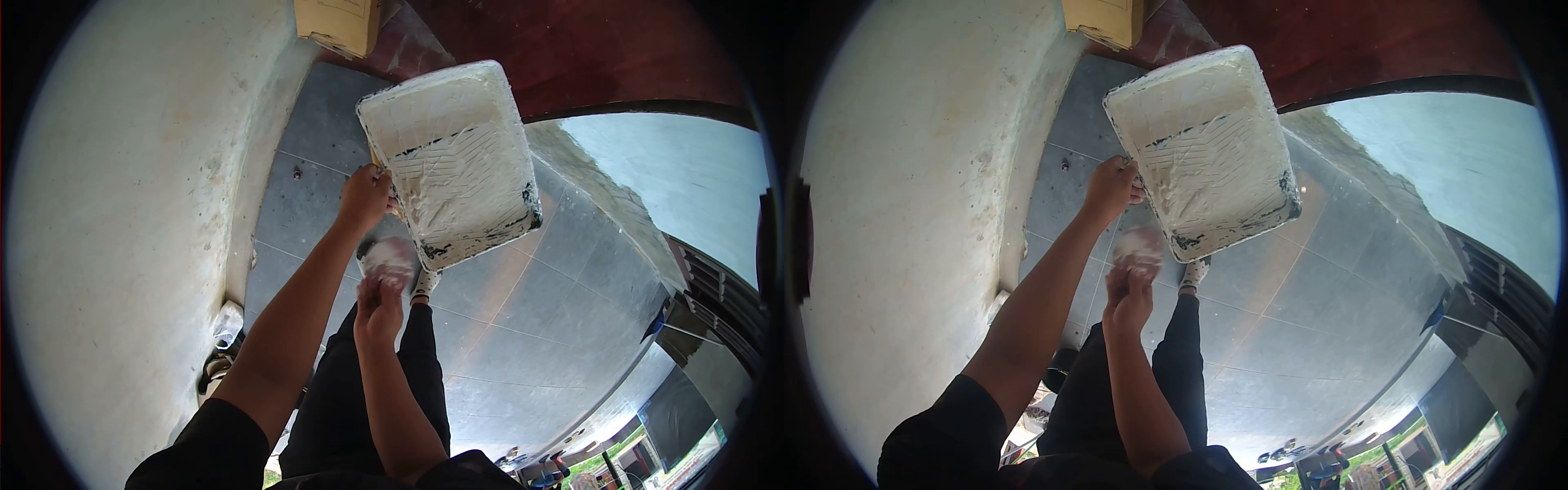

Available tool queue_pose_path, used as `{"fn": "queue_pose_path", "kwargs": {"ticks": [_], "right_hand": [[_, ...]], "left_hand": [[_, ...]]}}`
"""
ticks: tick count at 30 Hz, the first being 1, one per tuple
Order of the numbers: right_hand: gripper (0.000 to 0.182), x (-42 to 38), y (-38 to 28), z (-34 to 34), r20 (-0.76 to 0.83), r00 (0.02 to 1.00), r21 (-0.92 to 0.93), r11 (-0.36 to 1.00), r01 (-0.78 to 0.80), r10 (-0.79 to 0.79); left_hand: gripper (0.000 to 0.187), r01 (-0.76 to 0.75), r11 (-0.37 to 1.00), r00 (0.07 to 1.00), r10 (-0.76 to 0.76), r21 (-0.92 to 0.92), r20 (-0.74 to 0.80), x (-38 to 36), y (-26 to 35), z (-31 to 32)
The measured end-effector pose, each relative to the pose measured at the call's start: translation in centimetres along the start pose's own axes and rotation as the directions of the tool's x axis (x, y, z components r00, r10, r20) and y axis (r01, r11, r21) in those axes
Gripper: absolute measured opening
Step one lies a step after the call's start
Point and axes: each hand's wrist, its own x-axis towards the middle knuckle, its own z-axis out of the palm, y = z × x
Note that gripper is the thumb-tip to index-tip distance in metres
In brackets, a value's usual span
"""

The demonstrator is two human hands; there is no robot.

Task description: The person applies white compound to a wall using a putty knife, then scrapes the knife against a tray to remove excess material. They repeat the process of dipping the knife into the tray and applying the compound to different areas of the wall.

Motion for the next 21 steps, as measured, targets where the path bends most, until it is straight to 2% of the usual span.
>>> {"fn": "queue_pose_path", "kwargs": {"ticks": [2,3,4,6,7,8,9,10,11,13,14,16,19,21], "right_hand": [[0.024,-1.8,-0.8,-1.2,-0.007,0.999,-0.076,0.996,-0.046,0.046],[0.022,-3.1,-2.4,-1.0,0.028,1.0,-0.22,0.975,-0.001,0.007],[0.02,-3.8,-4.0,-0.6,0.069,0.997,-0.358,0.932,0.049,-0.026],[0.018,-2.9,-7.8,0.2,0.183,0.956,-0.5,0.815,0.293,-0.231],[0.019,-0.4,-9.3,-1.1,0.222,0.893,-0.582,0.682,0.444,-0.391],[0.024,1.1,-11.6,-1.4,0.32,0.821,-0.736,0.421,0.53,-0.473],[0.015,2.8,-13.8,-1.1,0.443,0.759,-0.776,0.22,0.591,-0.477],[0.012,2.7,-15.4,0.8,0.477,0.757,-0.773,0.196,0.603,-0.446],[0.01,2.2,-16.7,2.7,0.583,0.711,-0.787,-0.057,0.614,-0.393],[0.015,1.6,-17.7,5.7,0.72,0.661,-0.694,-0.227,0.683,-0.211],[0.015,2.3,-17.4,6.1,0.72,0.663,-0.694,-0.227,0.684,-0.205],[0.014,3.6,-16.8,6.8,0.899,0.421,-0.426,-0.474,0.77,-0.124],[0.015,4.1,-16.7,7.7,0.915,0.379,-0.395,-0.484,0.781,-0.136],[0.014,4.1,-16.9,7.8,0.899,0.398,-0.435,-0.463,0.772,-0.182]], "left_hand": [[0.028,-0.003,1.0,1.0,0.003,0.018,0.002,-0.4,0.0,0.0],[0.029,-0.004,1.0,1.0,0.004,0.016,0.011,-0.6,0.1,-0.1],[0.029,-0.006,1.0,1.0,0.006,0.014,0.019,-0.6,0.3,-0.3],[0.031,0.026,1.0,0.999,-0.026,-0.008,0.02,-1.0,0.3,-0.4],[0.032,0.053,0.998,0.998,-0.053,-0.03,0.025,-1.1,0.2,-0.5],[0.032,0.054,0.998,0.998,-0.053,-0.033,0.021,-1.1,0.0,-0.5],[0.033,0.046,0.998,0.999,-0.045,-0.053,0.018,-1.2,-0.3,-0.4],[0.034,0.037,0.997,0.999,-0.036,-0.072,0.015,-1.3,-0.5,-0.4],[0.034,0.036,0.997,0.999,-0.035,-0.074,0.012,-1.3,-0.5,-0.3],[0.034,0.053,0.994,0.999,-0.054,-0.092,-0.009,-1.5,-0.6,0.0],[0.034,0.055,0.994,0.998,-0.056,-0.095,-0.013,-1.5,-0.7,0.0],[0.032,0.074,0.989,0.996,-0.08,-0.125,-0.044,-1.4,-0.7,0.2],[0.034,0.068,0.989,0.996,-0.074,-0.132,-0.042,-1.5,-0.7,0.2],[0.035,0.071,0.989,0.996,-0.078,-0.131,-0.05,-1.5,-0.7,0.2]]}}
